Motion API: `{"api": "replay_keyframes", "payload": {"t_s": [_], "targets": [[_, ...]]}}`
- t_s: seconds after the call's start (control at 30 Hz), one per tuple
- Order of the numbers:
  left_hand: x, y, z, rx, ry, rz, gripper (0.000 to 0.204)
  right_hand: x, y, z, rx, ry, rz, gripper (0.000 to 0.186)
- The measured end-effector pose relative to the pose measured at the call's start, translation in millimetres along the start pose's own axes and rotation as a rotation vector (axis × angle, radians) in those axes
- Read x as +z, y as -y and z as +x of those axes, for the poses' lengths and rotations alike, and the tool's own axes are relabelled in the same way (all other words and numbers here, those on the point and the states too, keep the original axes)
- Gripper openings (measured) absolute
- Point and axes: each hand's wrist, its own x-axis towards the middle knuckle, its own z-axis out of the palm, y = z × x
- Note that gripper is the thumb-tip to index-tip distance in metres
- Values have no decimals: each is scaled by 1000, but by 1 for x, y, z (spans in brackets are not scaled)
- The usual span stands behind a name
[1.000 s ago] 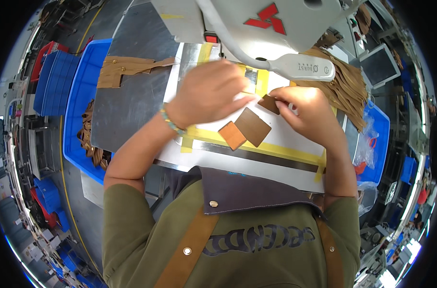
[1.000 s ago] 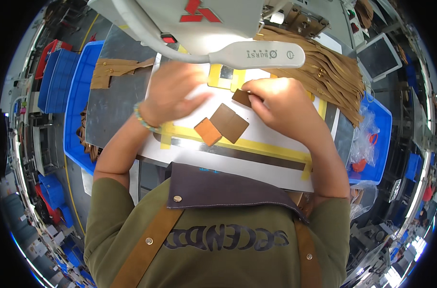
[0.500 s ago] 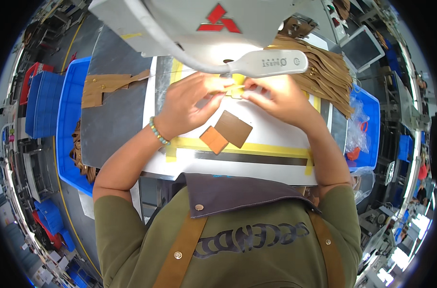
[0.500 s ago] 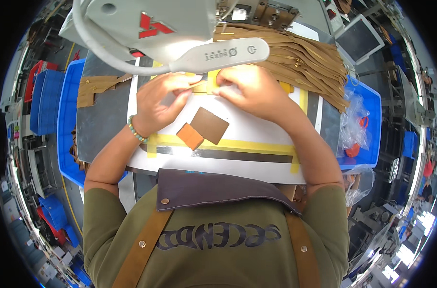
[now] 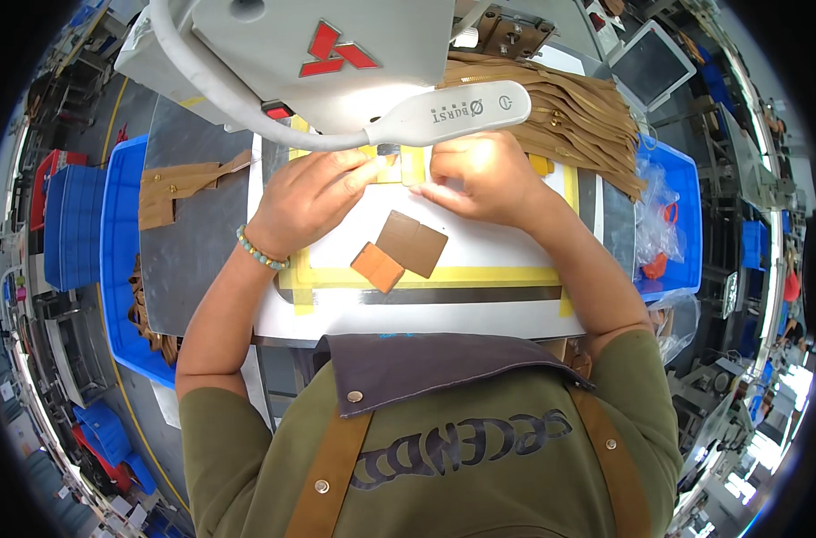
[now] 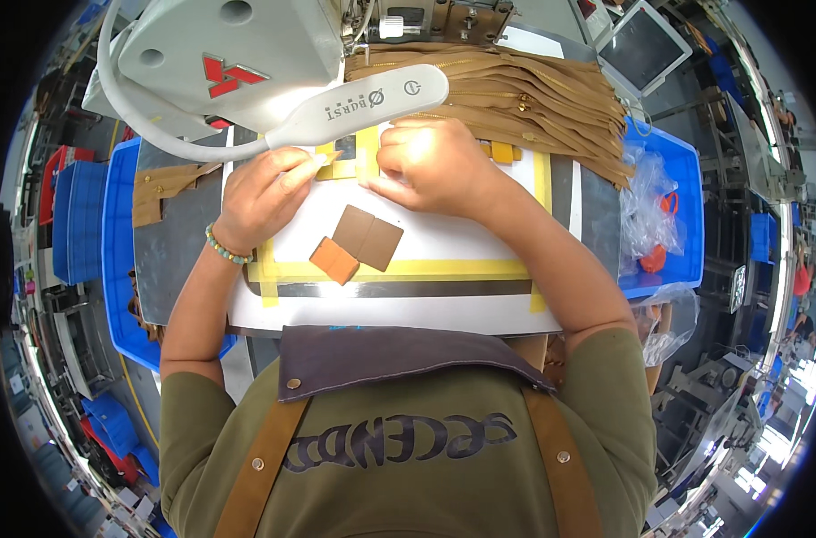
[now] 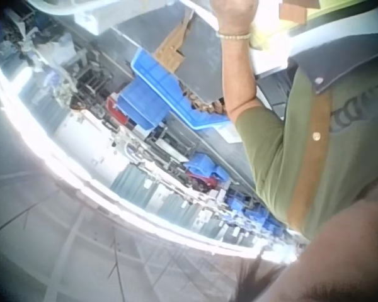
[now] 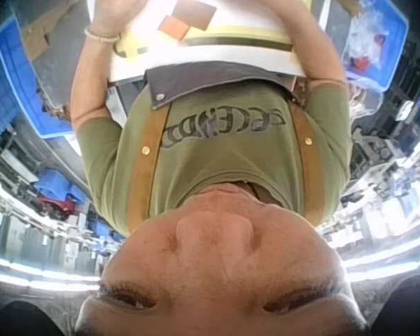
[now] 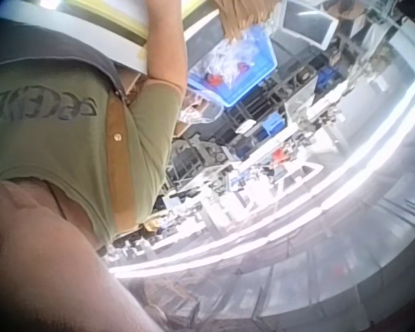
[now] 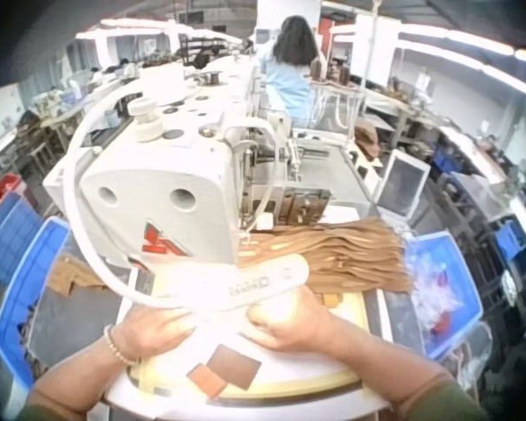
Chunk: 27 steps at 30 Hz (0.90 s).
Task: The person attaches leather tabs to zippers by picking up leather patches from the table, aligning them with zipper strips in a template jig, and pressing them into place.
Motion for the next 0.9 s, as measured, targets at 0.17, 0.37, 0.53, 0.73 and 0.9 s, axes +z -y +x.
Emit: {"api": "replay_keyframes", "payload": {"t_s": [0.17, 0.37, 0.53, 0.73, 0.9], "targets": [[3, 3, 3, -18, -10, 64, 42, 10, -2, -3, -50, -25, -99, 31], [5, 4, 7, 60, 82, 178, 29, 16, -16, -1, 241, -167, 391, 23], [13, 6, 9, 125, 179, 231, 23, 20, -28, -5, 258, -168, 414, 26], [15, 14, 10, 186, 184, 272, 12, 15, -25, -4, 297, -119, 463, 31], [18, 14, 8, 169, 226, 315, 11, 12, -27, -4, 257, -107, 412, 29]]}}
